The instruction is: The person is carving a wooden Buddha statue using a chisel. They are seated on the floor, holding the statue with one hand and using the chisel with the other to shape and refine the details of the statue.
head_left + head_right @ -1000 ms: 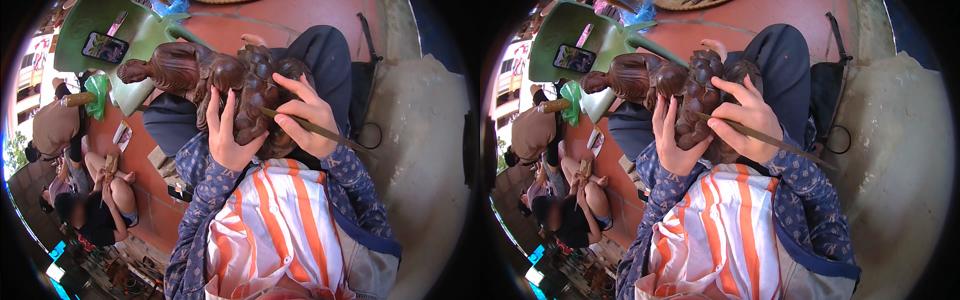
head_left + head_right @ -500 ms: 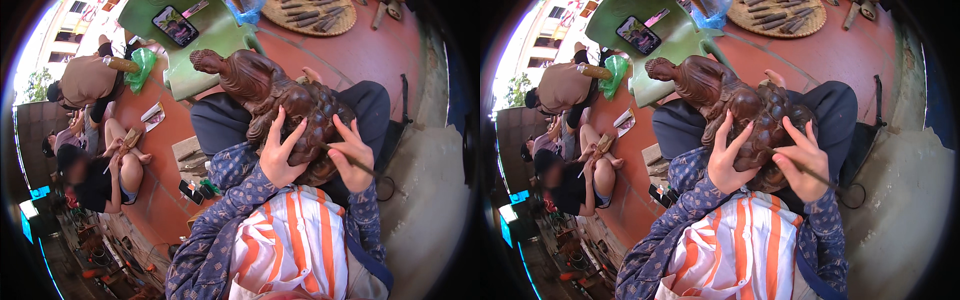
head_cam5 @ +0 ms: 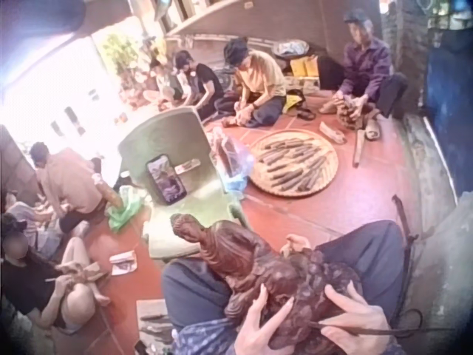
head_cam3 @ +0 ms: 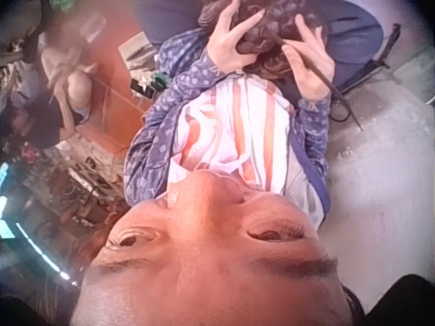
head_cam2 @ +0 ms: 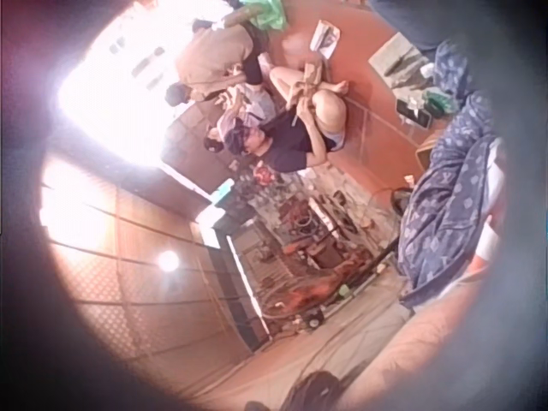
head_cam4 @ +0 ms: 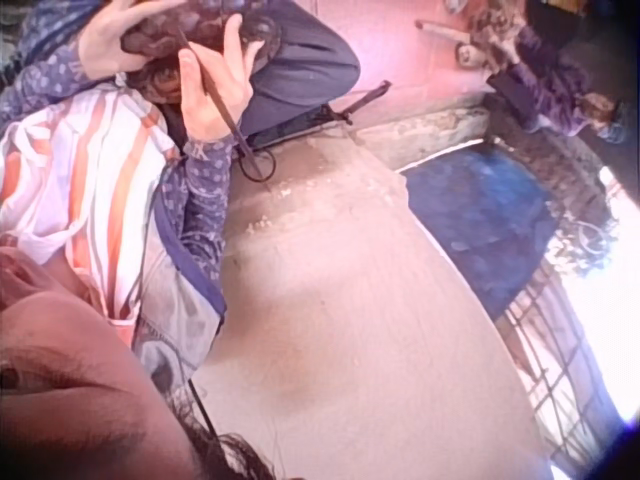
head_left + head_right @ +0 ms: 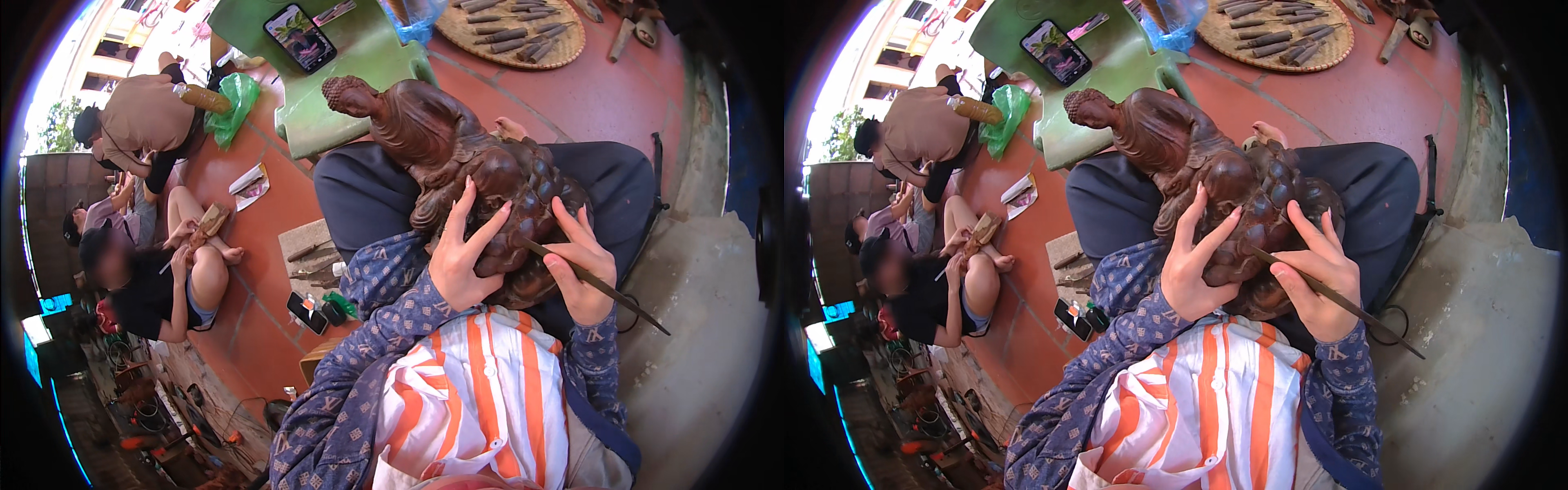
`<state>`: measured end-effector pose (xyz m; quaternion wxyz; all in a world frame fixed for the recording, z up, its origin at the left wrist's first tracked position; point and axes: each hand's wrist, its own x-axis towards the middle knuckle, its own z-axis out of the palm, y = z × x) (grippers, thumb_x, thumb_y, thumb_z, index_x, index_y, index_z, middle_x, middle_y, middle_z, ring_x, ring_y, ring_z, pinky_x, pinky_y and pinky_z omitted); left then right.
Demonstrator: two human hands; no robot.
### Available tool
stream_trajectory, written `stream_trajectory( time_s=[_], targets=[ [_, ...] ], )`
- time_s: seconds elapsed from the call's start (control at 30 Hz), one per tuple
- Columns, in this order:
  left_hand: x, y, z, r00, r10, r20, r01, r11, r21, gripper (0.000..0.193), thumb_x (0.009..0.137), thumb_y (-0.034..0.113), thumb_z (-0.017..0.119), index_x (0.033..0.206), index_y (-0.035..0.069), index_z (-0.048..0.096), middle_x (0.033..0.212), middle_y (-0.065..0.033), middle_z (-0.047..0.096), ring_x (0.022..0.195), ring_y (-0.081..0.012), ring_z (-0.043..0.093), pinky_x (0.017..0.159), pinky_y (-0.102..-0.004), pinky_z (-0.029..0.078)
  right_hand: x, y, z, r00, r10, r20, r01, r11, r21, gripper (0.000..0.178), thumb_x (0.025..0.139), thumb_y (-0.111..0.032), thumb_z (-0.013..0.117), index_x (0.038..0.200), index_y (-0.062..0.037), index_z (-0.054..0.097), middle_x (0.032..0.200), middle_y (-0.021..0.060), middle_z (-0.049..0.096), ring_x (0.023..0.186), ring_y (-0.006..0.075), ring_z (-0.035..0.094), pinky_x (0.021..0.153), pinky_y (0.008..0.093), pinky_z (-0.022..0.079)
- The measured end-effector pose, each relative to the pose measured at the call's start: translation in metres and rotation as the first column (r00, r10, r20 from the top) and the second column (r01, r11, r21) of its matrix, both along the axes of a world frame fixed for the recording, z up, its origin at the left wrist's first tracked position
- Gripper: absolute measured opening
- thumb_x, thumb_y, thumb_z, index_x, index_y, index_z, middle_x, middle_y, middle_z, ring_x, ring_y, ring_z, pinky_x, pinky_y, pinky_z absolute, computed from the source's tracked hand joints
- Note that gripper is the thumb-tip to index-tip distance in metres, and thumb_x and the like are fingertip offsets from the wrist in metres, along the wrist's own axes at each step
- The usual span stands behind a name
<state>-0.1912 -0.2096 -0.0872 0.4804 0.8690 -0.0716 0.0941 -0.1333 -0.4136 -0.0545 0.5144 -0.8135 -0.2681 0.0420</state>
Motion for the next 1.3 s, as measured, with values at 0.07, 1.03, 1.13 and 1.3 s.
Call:
stream_trajectory(
  time_s=[0.07, 1.03, 1.13, 1.3],
  targets=[
    [0.001, 0.001, -0.001, 1.000, -0.023, 0.004, 0.023, 1.000, -0.003, 0.089, 0.054, 0.001, 0.075, 0.138, 0.015, 0.051, 0.151, -0.0302, 0.018, 0.136, -0.0464, 0.031, 0.110, -0.0490, 0.032, -0.003, -0.001, 0.002, 1.000, -0.012, 0.007, 0.012, 1.000, -0.006, 0.015, 0.081, -0.014, 0.069, 0.084, 0.0006, 0.070, 0.124, 0.0301, 0.057, 0.108, 0.0334, 0.063, 0.112, 0.0504, 0.027],
    [0.010, 0.002, -0.007, 0.999, 0.032, 0.028, -0.034, 0.997, 0.075, 0.081, 0.058, 0.007, 0.077, 0.135, 0.007, 0.052, 0.145, -0.0275, 0.032, 0.135, -0.0407, 0.035, 0.110, -0.0452, 0.031, 0.005, 0.013, -0.013, 0.999, 0.012, 0.037, -0.012, 1.000, -0.018, 0.013, 0.084, -0.017, 0.067, 0.089, -0.0054, 0.071, 0.123, 0.0256, 0.059, 0.123, 0.0330, 0.053, 0.111, 0.0550, 0.026],
    [0.010, 0.003, -0.007, 0.999, 0.031, 0.015, -0.032, 0.997, 0.074, 0.081, 0.058, 0.007, 0.077, 0.135, 0.007, 0.052, 0.145, -0.0276, 0.032, 0.135, -0.0408, 0.034, 0.110, -0.0455, 0.031, 0.014, 0.004, -0.018, 0.999, 0.044, -0.024, -0.043, 0.998, 0.040, 0.014, 0.084, -0.017, 0.067, 0.089, -0.0048, 0.071, 0.120, 0.0235, 0.062, 0.124, 0.0343, 0.052, 0.110, 0.0545, 0.026],
    [0.011, 0.005, -0.007, 0.999, 0.034, 0.023, -0.036, 0.995, 0.091, 0.082, 0.057, 0.007, 0.077, 0.135, 0.007, 0.051, 0.145, -0.0281, 0.032, 0.136, -0.0411, 0.034, 0.110, -0.0457, 0.030, 0.017, 0.002, -0.013, 0.993, 0.080, -0.081, -0.075, 0.995, 0.063, 0.014, 0.085, -0.017, 0.067, 0.090, -0.0046, 0.072, 0.116, 0.0221, 0.064, 0.126, 0.0334, 0.051, 0.110, 0.0552, 0.026]
  ],
)
